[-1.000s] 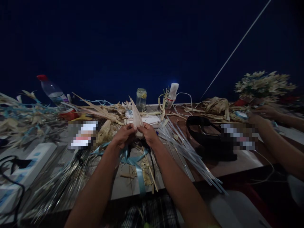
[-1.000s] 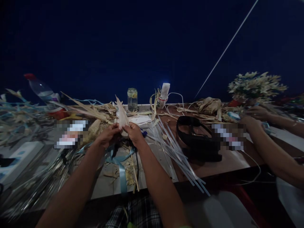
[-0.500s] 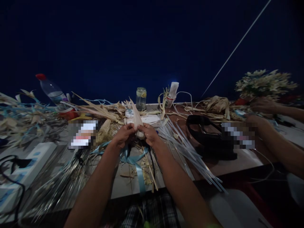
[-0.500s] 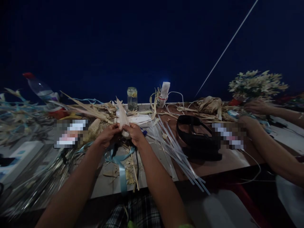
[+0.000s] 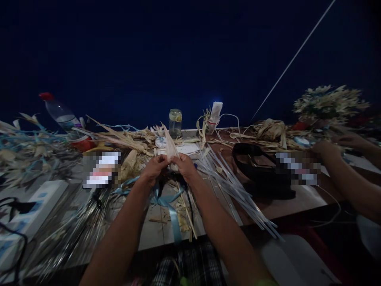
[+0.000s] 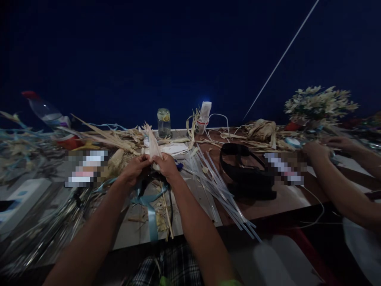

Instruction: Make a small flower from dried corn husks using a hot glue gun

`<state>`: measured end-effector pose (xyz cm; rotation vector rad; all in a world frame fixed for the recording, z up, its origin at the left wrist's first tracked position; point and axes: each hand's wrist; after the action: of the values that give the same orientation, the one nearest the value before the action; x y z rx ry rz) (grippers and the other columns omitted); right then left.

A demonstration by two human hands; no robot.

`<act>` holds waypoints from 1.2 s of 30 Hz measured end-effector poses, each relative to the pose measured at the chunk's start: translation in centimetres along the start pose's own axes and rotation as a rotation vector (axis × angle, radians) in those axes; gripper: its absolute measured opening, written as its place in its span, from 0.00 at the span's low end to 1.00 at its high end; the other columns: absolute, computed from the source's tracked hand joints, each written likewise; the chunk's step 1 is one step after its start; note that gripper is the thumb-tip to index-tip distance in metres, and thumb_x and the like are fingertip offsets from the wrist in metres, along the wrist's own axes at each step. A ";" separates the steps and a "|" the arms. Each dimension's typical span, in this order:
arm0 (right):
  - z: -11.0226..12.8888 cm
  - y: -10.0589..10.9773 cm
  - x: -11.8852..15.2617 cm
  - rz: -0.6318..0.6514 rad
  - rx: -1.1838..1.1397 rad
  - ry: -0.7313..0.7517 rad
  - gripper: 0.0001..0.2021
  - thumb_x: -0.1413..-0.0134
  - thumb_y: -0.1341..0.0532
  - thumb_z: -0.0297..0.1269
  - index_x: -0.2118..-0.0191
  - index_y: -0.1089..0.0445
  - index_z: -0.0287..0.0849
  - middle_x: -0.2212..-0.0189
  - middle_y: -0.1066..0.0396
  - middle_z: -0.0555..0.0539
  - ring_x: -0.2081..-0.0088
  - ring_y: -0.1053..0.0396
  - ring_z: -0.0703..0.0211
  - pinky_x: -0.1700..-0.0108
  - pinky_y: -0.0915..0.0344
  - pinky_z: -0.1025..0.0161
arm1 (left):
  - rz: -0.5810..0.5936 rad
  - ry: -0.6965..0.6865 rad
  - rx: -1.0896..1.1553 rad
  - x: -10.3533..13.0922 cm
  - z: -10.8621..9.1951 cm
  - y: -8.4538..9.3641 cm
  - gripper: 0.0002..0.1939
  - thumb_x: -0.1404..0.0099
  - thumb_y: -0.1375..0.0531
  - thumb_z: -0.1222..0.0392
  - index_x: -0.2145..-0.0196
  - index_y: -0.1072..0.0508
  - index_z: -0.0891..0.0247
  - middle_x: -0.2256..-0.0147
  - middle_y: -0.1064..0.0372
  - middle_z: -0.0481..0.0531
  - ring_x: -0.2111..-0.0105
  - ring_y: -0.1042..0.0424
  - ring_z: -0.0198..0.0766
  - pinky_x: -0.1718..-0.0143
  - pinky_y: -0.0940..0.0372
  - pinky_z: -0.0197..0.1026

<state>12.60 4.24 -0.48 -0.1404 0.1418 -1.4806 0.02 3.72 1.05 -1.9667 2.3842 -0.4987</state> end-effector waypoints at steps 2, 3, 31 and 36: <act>0.0 0.0 0.0 0.005 0.010 -0.007 0.14 0.61 0.42 0.46 0.76 0.39 0.39 0.84 0.46 0.56 0.81 0.51 0.71 0.78 0.53 0.70 | 0.006 0.012 -0.007 0.1 -0.1 -0.1 0.17 0.56 0.35 0.56 0.74 0.38 0.64 0.82 0.42 0.40 0.85 0.44 0.23 0.83 0.48 0.29; 0.1 0.0 0.0 0.008 0.011 -0.006 0.14 0.61 0.42 0.46 0.76 0.40 0.39 0.84 0.46 0.56 0.81 0.52 0.71 0.78 0.53 0.69 | 0.006 0.019 -0.009 0.1 -0.1 -0.1 0.17 0.56 0.35 0.55 0.74 0.38 0.64 0.82 0.42 0.40 0.85 0.44 0.23 0.83 0.48 0.29; 0.7 0.1 0.4 -0.093 0.415 0.205 0.12 0.54 0.46 0.43 0.80 0.44 0.41 0.83 0.49 0.55 0.78 0.51 0.68 0.76 0.52 0.68 | -0.028 0.086 -0.060 0.2 -0.5 -0.2 0.16 0.55 0.35 0.54 0.74 0.36 0.63 0.85 0.44 0.39 0.88 0.46 0.24 0.85 0.49 0.29; 0.6 0.1 0.4 -0.076 0.353 0.211 0.12 0.54 0.46 0.43 0.80 0.44 0.41 0.83 0.48 0.55 0.78 0.52 0.68 0.76 0.52 0.69 | -0.009 0.111 -0.010 0.3 -0.6 -0.2 0.16 0.56 0.34 0.55 0.72 0.35 0.63 0.83 0.41 0.40 0.86 0.43 0.24 0.83 0.45 0.29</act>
<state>12.81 3.90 0.09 0.2990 0.0436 -1.5708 0.02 3.57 1.71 -2.0063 2.4464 -0.6131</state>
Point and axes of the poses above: each hand's wrist, its own x-axis away from the middle knuckle, its own y-axis out of the back of the hand, z = x × y
